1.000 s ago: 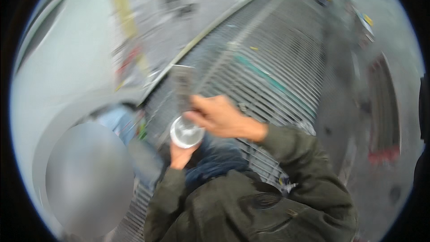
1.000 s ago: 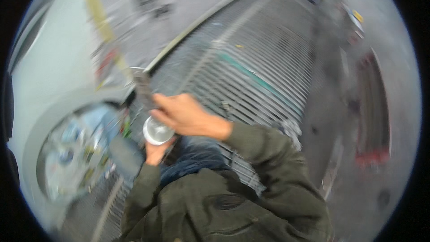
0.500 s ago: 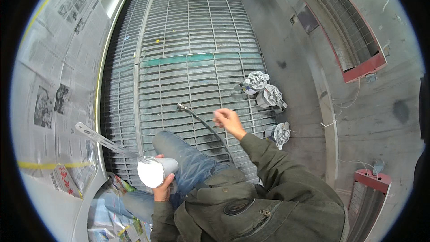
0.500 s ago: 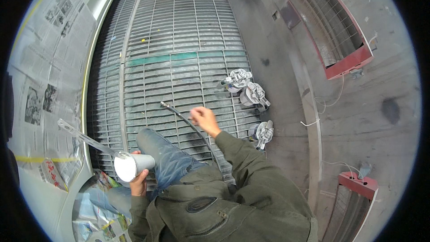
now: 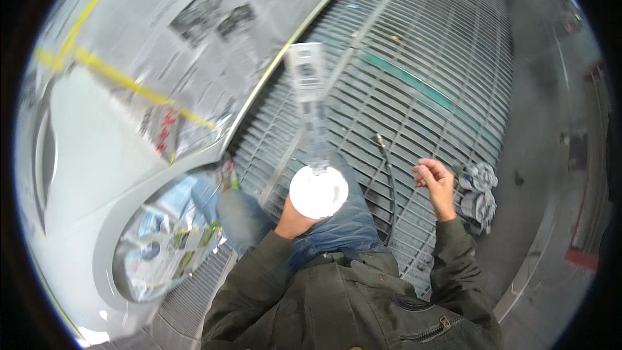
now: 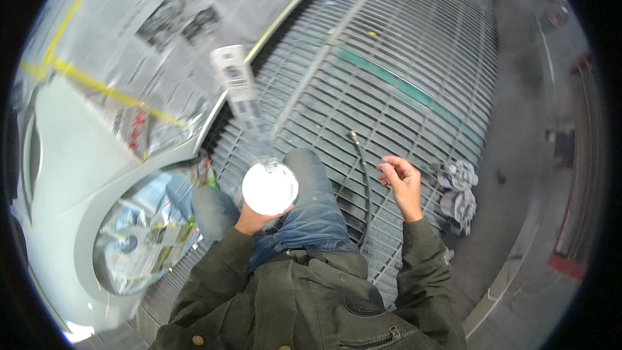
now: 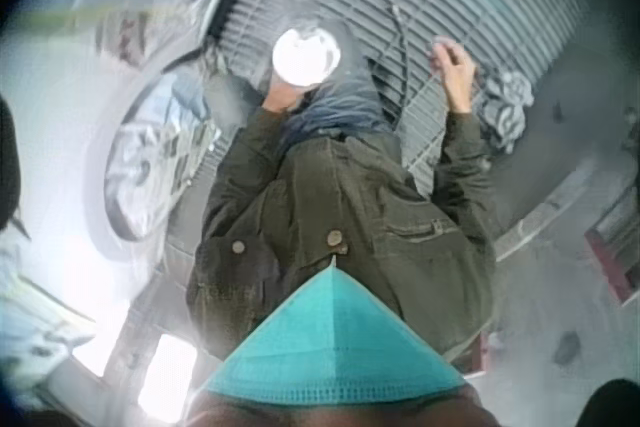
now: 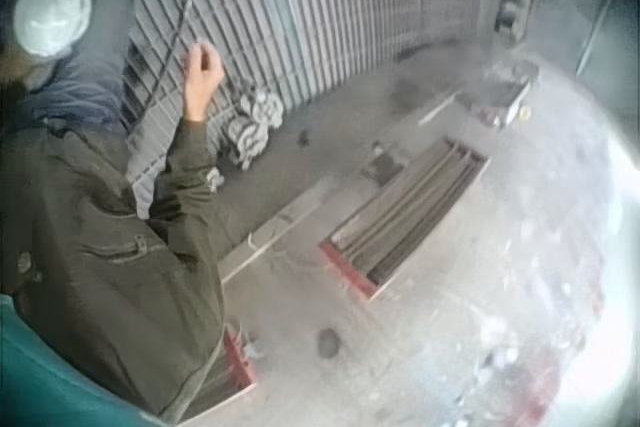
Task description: The person walks into a paint booth carrying a cup and a stir stick, then stirs a white liquid inside the cup. They briefly touch the car's fender, exit the booth to retrieve more liquid from a dispenser, and return to continue stirring the mixture in the cup.
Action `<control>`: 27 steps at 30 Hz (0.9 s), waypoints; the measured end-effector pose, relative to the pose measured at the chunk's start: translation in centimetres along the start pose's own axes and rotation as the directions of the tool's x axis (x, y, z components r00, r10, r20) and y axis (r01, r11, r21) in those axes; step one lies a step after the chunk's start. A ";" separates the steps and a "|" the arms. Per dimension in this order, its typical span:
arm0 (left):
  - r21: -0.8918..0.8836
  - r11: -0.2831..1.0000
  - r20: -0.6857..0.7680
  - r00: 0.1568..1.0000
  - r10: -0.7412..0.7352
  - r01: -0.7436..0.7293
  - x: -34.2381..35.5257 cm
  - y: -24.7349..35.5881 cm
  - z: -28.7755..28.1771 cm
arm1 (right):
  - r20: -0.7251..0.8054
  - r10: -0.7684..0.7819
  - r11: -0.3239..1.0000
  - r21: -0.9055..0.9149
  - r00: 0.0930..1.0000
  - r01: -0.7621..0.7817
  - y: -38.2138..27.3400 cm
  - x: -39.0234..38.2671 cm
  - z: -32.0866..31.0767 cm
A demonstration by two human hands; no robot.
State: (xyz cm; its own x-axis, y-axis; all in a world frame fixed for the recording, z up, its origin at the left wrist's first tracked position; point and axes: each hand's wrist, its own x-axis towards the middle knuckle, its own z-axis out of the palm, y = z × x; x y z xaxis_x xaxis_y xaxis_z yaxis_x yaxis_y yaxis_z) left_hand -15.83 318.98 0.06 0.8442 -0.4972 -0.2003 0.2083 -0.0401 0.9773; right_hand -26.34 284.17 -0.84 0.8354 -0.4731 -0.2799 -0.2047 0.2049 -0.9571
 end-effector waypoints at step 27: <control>-0.262 0.943 0.055 0.972 0.227 -0.205 -2.6 0.9 2.1 | -0.238 0.169 0.753 -0.595 0.956 -0.281 8.3 9.5 -10.4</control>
State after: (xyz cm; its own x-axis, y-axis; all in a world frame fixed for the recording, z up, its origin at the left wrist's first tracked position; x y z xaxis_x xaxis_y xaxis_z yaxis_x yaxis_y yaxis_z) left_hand -18.91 318.41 1.64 0.8410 -0.5402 0.0304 0.1528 0.2911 0.9444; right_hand -25.40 272.51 -12.20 0.6429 -0.6218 -0.4473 -0.6924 -0.2222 -0.6864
